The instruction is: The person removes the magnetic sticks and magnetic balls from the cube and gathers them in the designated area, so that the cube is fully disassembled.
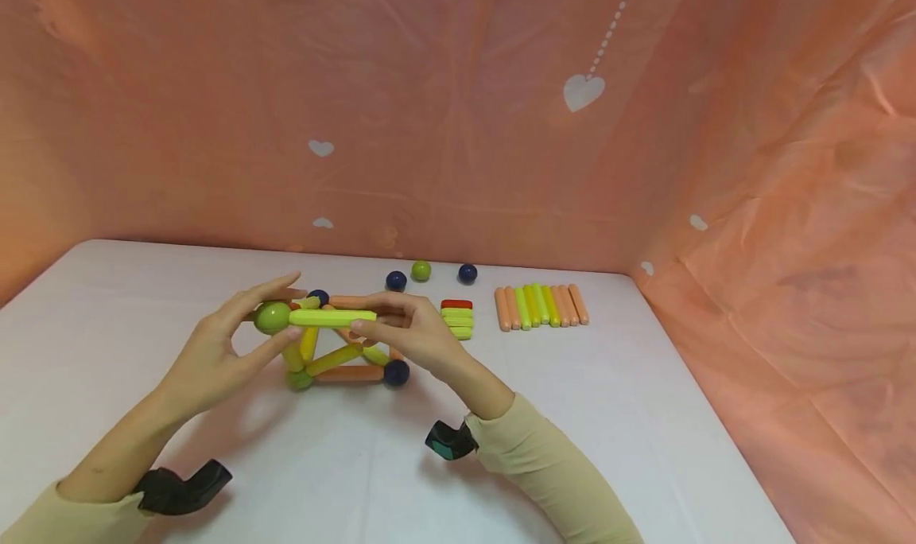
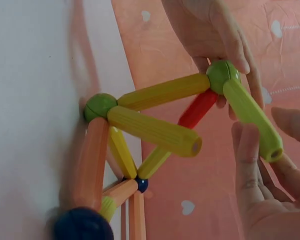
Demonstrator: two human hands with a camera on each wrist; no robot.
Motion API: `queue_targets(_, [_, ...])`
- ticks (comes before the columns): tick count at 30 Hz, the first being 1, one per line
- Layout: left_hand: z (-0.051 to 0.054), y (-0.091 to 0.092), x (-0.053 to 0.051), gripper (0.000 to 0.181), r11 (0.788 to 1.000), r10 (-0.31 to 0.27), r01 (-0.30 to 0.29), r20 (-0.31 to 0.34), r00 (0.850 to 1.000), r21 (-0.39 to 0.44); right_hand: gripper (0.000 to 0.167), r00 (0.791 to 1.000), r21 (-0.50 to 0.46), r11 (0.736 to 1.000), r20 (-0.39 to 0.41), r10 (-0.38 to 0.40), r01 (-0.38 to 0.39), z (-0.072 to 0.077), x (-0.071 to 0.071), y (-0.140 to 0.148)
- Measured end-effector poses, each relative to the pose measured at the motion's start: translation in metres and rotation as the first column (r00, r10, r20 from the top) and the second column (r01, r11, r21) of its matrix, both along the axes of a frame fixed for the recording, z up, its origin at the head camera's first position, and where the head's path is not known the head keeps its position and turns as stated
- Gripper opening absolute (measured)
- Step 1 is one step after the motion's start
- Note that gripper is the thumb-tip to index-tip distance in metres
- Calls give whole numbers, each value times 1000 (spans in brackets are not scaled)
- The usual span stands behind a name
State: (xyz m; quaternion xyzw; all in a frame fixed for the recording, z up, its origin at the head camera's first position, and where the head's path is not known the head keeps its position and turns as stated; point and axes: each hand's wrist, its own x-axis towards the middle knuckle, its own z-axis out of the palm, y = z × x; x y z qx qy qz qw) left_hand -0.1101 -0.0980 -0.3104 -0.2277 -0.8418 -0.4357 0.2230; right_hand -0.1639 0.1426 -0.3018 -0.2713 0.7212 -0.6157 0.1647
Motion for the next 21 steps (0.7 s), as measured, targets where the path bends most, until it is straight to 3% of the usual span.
queue_targets(5, [0,-8,1,52,999,15,-15,-31,999,30,36,987,-52,990,-100,124,-129,0,-3,-6])
queue_targets(8, [0,-11,0,42,999,18,-17,-30,999,48,33,985,8,995,-139,104,-104,-1,-3,-8])
queue_targets(14, [0,-11,0,36,996,-3,0,31,1000,86,30,978,159,986,-194,74,-43,-8,0,-8])
queue_targets(21, [5,-8,3,37,994,-19,15,36,999,106,30,985,151,988,-164,47,-22,-10,3,-6])
